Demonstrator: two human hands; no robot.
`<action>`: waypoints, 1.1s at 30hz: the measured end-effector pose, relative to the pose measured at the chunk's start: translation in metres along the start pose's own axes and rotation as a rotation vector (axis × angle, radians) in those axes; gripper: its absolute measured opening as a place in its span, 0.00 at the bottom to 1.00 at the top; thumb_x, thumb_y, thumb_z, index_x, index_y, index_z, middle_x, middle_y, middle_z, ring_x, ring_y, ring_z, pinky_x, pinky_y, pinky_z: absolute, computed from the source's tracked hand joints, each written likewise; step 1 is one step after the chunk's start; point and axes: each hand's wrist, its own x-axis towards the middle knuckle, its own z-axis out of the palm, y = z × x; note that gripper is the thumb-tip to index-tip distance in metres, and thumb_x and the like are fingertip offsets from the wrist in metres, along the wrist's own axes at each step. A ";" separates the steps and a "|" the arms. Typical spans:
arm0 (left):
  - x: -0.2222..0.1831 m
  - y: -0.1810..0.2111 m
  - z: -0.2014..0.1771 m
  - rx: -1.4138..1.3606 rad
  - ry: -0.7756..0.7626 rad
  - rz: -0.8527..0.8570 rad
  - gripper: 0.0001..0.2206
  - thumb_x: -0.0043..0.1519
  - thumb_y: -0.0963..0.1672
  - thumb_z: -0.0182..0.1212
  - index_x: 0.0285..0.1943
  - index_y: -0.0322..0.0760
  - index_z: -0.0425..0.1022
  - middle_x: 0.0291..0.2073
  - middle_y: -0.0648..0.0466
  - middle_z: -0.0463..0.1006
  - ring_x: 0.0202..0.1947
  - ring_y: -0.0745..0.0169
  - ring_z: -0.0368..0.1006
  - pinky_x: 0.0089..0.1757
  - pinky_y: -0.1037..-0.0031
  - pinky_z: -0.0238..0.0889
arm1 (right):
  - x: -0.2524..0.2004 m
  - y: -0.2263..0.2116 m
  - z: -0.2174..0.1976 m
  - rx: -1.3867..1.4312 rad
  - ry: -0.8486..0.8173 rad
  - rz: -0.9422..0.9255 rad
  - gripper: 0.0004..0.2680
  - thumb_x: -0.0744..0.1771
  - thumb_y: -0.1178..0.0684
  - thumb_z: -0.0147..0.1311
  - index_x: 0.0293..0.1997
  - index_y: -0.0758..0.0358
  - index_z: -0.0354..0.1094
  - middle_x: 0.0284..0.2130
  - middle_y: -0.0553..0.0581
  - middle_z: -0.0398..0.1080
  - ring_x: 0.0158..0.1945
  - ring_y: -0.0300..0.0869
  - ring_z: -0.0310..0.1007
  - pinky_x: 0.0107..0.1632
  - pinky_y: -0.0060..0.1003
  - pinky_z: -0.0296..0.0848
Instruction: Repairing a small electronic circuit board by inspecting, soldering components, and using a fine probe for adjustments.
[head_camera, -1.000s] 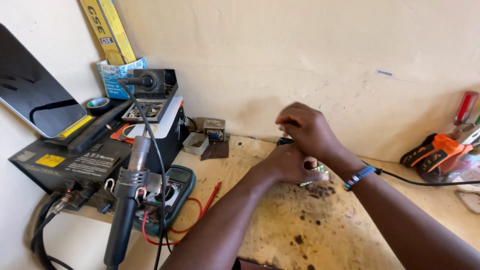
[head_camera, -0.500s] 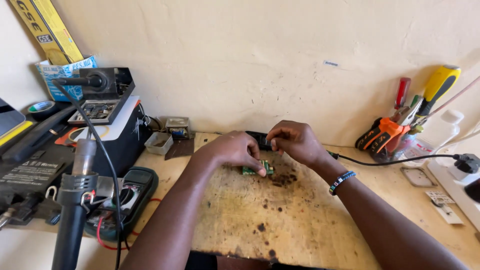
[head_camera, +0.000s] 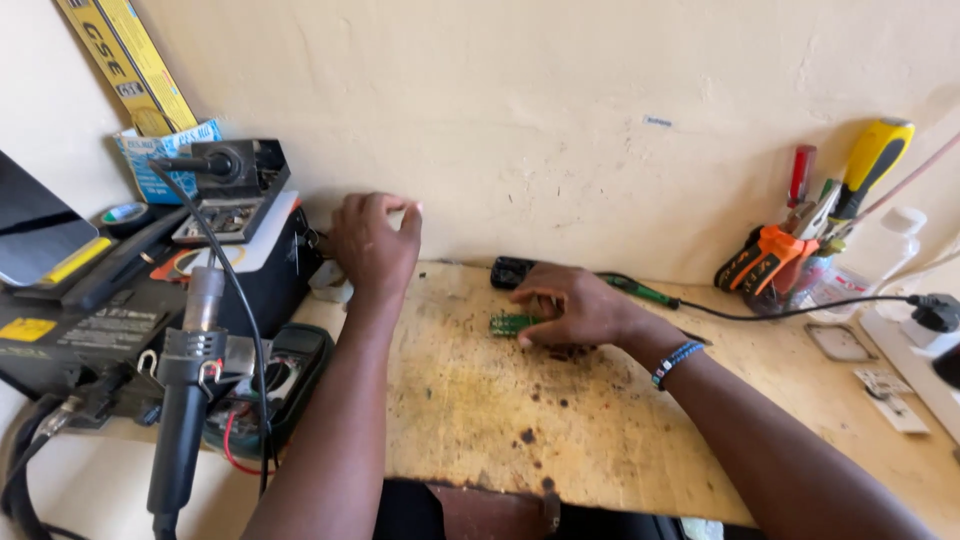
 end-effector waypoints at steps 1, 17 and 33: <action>0.001 -0.004 0.000 0.000 0.005 0.001 0.10 0.52 0.53 0.77 0.34 0.60 0.78 0.33 0.65 0.73 0.38 0.55 0.78 0.40 0.61 0.72 | 0.003 0.000 -0.003 -0.002 0.000 -0.005 0.22 0.59 0.46 0.80 0.51 0.71 0.79 0.38 0.64 0.79 0.30 0.43 0.78 0.30 0.37 0.76; -0.004 -0.017 -0.009 0.250 -0.604 -0.325 0.11 0.58 0.43 0.60 0.47 0.33 0.71 0.42 0.41 0.73 0.46 0.33 0.72 0.44 0.46 0.63 | 0.007 -0.009 -0.007 0.008 -0.200 0.218 0.17 0.63 0.46 0.75 0.52 0.65 0.80 0.35 0.59 0.76 0.30 0.46 0.78 0.36 0.50 0.79; 0.042 0.072 -0.076 -0.244 -0.881 -0.618 0.25 0.45 0.48 0.71 0.53 0.43 0.82 0.45 0.47 0.84 0.52 0.41 0.80 0.48 0.61 0.68 | 0.014 -0.064 -0.011 -0.008 -0.307 0.324 0.20 0.67 0.70 0.46 0.64 0.59 0.76 0.56 0.65 0.74 0.57 0.59 0.76 0.62 0.58 0.74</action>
